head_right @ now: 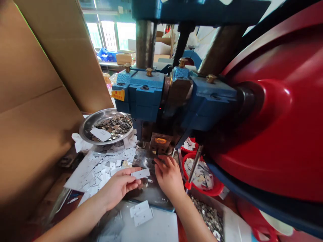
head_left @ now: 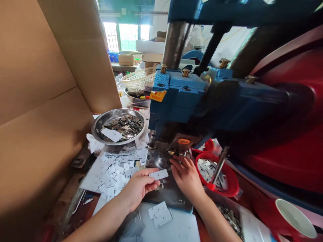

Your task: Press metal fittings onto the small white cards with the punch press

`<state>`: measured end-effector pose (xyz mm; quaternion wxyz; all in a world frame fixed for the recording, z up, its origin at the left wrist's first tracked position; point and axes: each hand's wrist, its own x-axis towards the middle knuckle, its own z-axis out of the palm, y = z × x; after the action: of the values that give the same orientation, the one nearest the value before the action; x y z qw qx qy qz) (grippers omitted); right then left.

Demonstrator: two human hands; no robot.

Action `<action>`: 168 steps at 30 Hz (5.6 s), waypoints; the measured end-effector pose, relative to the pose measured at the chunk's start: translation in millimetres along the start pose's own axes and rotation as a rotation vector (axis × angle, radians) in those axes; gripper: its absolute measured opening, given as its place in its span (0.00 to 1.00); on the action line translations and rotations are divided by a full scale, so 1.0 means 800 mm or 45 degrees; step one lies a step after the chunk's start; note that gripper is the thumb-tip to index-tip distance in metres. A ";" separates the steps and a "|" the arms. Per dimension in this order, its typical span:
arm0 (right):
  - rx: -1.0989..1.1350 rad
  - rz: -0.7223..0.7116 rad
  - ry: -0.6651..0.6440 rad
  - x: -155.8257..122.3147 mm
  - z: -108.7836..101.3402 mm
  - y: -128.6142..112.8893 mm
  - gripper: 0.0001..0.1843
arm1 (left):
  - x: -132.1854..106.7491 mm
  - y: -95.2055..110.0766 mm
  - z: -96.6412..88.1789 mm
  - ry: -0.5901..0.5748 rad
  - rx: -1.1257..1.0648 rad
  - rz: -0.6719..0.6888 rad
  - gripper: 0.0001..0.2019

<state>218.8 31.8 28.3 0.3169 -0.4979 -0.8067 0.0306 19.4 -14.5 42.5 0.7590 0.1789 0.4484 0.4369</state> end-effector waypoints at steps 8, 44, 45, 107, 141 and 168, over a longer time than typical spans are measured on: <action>0.960 0.355 -0.257 -0.032 0.003 -0.049 0.15 | -0.001 -0.007 0.015 0.050 0.046 0.025 0.16; 0.450 0.413 0.153 0.035 0.058 0.037 0.15 | 0.136 0.022 0.027 0.057 1.495 1.035 0.16; 0.454 0.416 0.156 0.035 0.059 0.038 0.15 | 0.136 0.023 0.029 0.032 1.500 1.024 0.16; -0.104 0.118 0.143 0.024 0.042 0.007 0.14 | 0.052 0.021 -0.002 0.092 1.290 0.720 0.08; -0.096 0.096 0.148 0.006 0.027 0.001 0.14 | 0.095 0.041 0.029 0.246 1.499 0.935 0.07; -0.220 -0.152 0.145 -0.012 0.013 0.012 0.10 | 0.085 0.037 0.018 0.253 1.392 0.875 0.07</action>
<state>223.7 31.8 12.1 0.3194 -0.4754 -0.8152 -0.0863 31.2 59.8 34.4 0.3307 0.6309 0.5913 0.3780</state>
